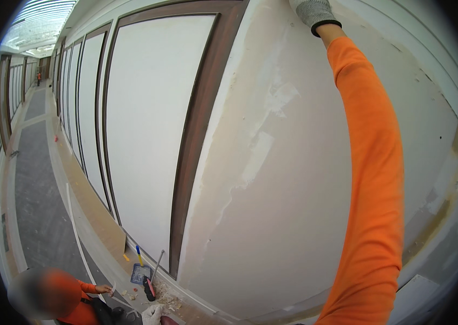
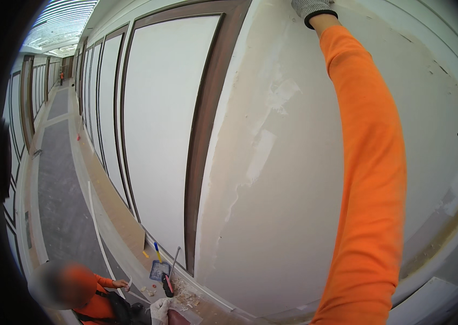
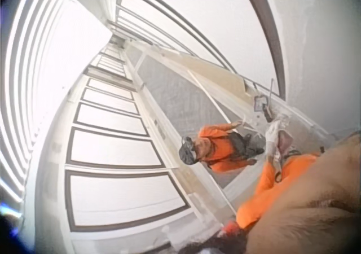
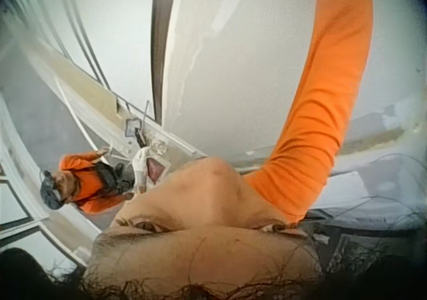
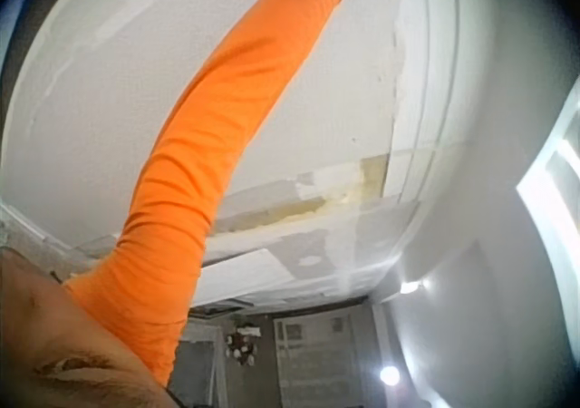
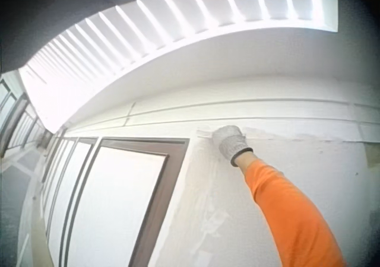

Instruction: The person sits on the floor surrounded by buckets and tools, then stands to apply plaster to a wall using a trowel and a hawk. They spread the material across the surface and smooth it out.

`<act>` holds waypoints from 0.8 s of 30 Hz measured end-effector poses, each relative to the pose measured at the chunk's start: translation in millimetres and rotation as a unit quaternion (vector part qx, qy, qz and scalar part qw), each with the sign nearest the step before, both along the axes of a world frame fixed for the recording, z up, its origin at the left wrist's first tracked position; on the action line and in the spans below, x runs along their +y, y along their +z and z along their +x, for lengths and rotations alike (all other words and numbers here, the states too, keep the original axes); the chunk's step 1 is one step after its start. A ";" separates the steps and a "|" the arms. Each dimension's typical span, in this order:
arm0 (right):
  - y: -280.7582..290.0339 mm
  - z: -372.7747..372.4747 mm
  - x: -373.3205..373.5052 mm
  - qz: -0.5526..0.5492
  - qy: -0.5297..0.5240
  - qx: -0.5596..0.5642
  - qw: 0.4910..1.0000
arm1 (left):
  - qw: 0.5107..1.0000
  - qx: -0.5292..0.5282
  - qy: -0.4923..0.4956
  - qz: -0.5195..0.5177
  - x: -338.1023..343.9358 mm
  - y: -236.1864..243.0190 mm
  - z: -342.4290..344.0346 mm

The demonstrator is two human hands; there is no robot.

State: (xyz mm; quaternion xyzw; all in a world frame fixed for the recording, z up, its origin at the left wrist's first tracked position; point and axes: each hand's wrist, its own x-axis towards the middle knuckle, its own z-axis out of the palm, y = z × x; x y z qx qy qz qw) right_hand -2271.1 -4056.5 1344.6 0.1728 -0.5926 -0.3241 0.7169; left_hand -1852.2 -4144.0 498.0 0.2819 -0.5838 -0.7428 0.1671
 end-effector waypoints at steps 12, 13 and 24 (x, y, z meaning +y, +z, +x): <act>21.3 30.6 -8.2 0.110 0.065 -0.037 0.991 | 0.999 0.027 -0.041 0.011 -7.1 25.0 -52.6; 33.0 32.9 -12.2 0.123 0.065 -0.063 0.988 | 0.998 0.041 -0.055 0.014 -4.3 19.7 -55.0; 31.3 29.0 24.5 0.141 -0.090 -0.183 0.969 | 0.995 0.085 -0.051 0.003 28.7 31.0 -135.7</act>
